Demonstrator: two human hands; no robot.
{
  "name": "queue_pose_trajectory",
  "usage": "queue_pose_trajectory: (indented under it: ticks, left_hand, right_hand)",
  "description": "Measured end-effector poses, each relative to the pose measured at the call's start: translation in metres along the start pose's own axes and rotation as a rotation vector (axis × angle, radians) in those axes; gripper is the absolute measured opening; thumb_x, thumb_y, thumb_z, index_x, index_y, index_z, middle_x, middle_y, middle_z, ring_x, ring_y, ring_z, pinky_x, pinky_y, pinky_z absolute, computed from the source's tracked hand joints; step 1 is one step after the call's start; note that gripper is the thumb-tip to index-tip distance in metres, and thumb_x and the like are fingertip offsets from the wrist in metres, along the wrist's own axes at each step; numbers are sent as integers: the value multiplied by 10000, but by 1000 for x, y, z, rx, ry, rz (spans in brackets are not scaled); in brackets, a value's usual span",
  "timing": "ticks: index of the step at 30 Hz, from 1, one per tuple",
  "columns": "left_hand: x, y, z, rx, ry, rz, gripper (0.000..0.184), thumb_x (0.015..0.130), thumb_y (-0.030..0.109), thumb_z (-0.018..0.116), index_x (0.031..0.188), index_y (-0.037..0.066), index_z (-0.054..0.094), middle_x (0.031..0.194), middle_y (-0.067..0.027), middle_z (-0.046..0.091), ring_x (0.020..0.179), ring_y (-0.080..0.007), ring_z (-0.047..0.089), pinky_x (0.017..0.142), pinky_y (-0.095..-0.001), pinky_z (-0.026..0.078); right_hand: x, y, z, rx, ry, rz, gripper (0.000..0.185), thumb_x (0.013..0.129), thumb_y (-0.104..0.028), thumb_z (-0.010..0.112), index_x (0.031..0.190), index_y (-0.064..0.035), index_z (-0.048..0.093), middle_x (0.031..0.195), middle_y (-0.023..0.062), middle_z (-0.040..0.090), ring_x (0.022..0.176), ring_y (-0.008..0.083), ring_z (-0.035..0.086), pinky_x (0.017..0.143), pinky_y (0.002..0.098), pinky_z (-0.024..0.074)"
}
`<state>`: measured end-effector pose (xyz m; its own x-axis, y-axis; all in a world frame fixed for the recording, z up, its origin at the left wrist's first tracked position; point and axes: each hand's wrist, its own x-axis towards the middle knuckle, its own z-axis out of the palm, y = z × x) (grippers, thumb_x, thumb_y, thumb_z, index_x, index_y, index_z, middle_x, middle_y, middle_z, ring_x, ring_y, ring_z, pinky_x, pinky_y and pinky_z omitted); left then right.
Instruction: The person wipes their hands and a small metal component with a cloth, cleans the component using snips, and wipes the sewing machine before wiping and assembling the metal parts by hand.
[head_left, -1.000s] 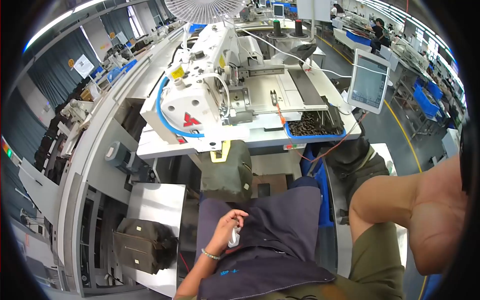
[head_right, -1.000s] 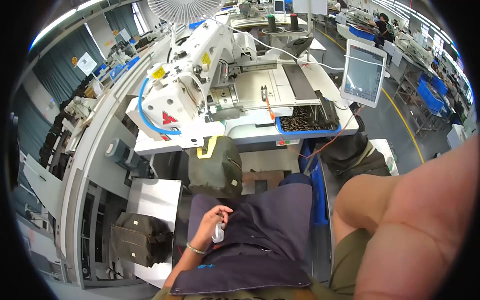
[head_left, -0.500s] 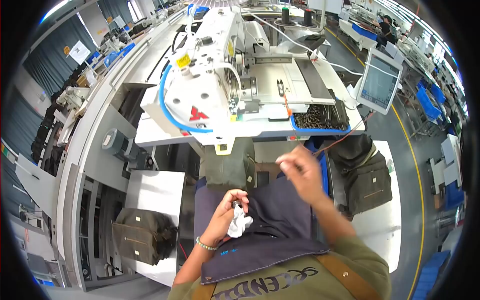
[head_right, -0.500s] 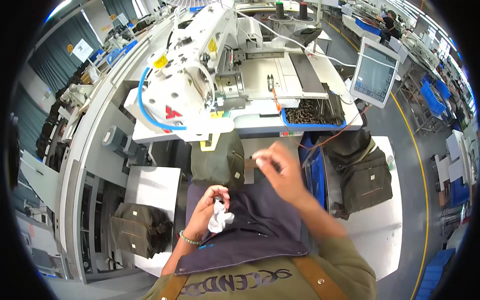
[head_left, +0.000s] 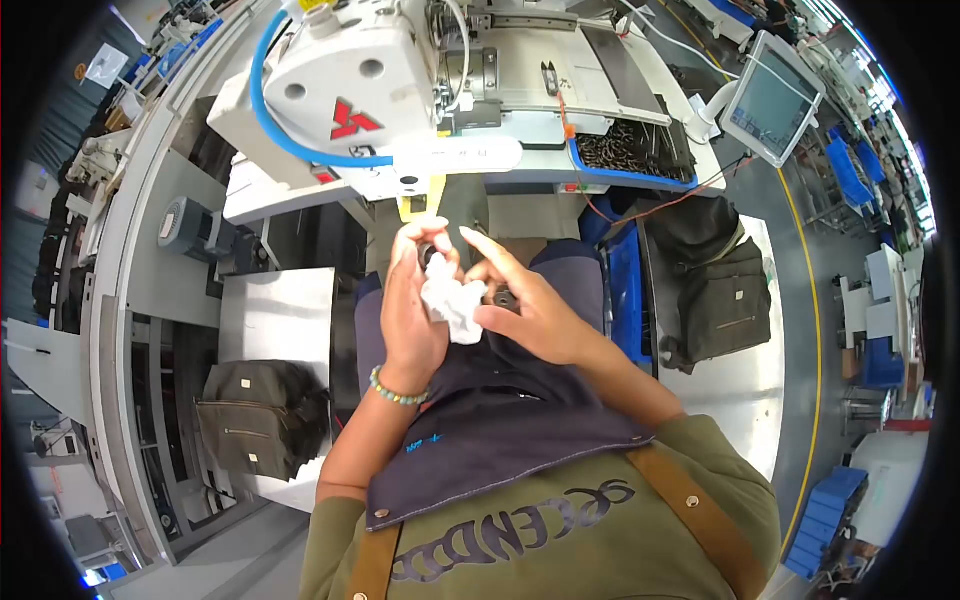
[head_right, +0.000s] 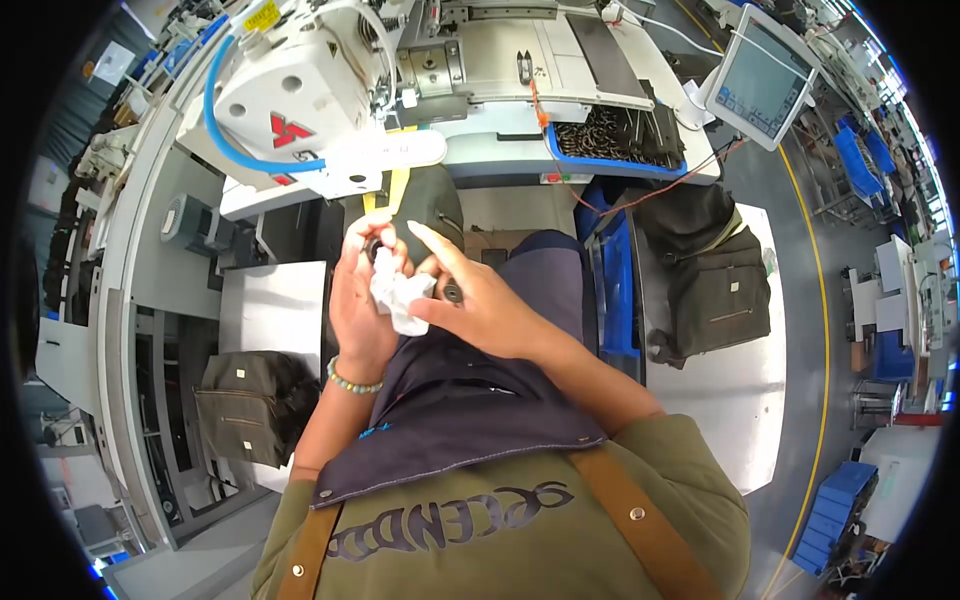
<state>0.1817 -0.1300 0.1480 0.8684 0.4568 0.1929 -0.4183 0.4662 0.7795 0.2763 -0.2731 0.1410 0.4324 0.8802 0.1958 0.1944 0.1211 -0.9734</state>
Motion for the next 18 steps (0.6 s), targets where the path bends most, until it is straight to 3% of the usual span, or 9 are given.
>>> queue_pose_trajectory:
  ticks: [1, 2, 5, 7, 8, 11, 12, 15, 18]
  left_hand:
    - [-1, -6, 2, 38, 35, 29, 417, 1073, 352, 333, 1295, 32, 481, 1086, -48, 507, 967, -135, 507, 886, -276, 428]
    - [-2, -13, -1, -41, 35, 15, 489, 1085, 396, 291, 1347, 19, 459, 1145, -64, 523, 1072, -154, 513, 973, -305, 406]
    - [-3, -9, 6, 52, 67, 1, 556, 1090, 449, 262, 1382, 9, 436, 1216, -73, 525, 1134, -172, 515, 1008, -332, 398]
    - [0, -9, 2, -180, 14, -83, 634, 1085, 494, 237, 1432, -15, 390, 1296, -110, 510, 1237, -228, 499, 1068, -367, 378]
    - [1, -9, 1, -182, 16, -85, 634, 1085, 494, 237, 1432, -15, 390, 1296, -110, 510, 1237, -228, 499, 1068, -367, 378]
    - [7, -5, 1, -473, 68, -262, 733, 1072, 532, 206, 1499, -56, 293, 1459, -226, 430, 1436, -371, 353, 1187, -453, 293]
    - [9, -6, 0, -474, 68, -268, 733, 1072, 532, 206, 1499, -56, 293, 1459, -226, 430, 1436, -371, 353, 1187, -453, 293]
    - [11, -10, -6, -663, 46, -303, 734, 1072, 519, 229, 1488, -83, 283, 1536, -276, 346, 1465, -420, 296, 1202, -493, 270]
    - [15, -16, -13, -736, 69, -323, 715, 1076, 503, 241, 1476, -87, 299, 1533, -286, 343, 1461, -416, 305, 1208, -508, 266]
  right_hand:
    - [0, -3, 10, 11, 30, 55, 850, 928, -369, 704, 1548, 3, 256, 1122, 118, 626, 969, 183, 599, 868, 321, 485]
    - [4, 6, 21, -171, 127, -81, 822, 938, -339, 687, 1546, 2, 253, 1187, 156, 630, 1064, 257, 641, 884, 371, 495]
    - [5, 19, 39, -361, 307, -246, 731, 945, -264, 671, 1527, -7, 309, 1182, 186, 644, 1041, 330, 675, 827, 397, 523]
    - [4, 21, 42, -374, 470, -256, 530, 935, -173, 662, 1421, -36, 500, 1034, 161, 654, 833, 330, 682, 697, 372, 532]
    - [3, 23, 39, -375, 469, -253, 530, 935, -173, 662, 1421, -36, 500, 1034, 161, 654, 833, 330, 682, 697, 372, 532]
    - [2, 23, 32, -346, 432, -254, 268, 892, -59, 630, 1153, -59, 694, 845, 116, 587, 640, 233, 583, 585, 317, 466]
    - [1, 26, 29, -347, 435, -250, 268, 892, -59, 630, 1153, -59, 694, 845, 116, 587, 640, 233, 583, 585, 317, 466]
    - [-4, 30, 23, 103, 427, -192, 224, 921, -24, 538, 1112, -8, 653, 856, 30, 605, 733, 65, 545, 638, 231, 421]
    - [-4, 22, 14, 422, 488, -64, 240, 969, -55, 519, 1182, 8, 612, 900, 4, 632, 763, 40, 539, 653, 215, 428]
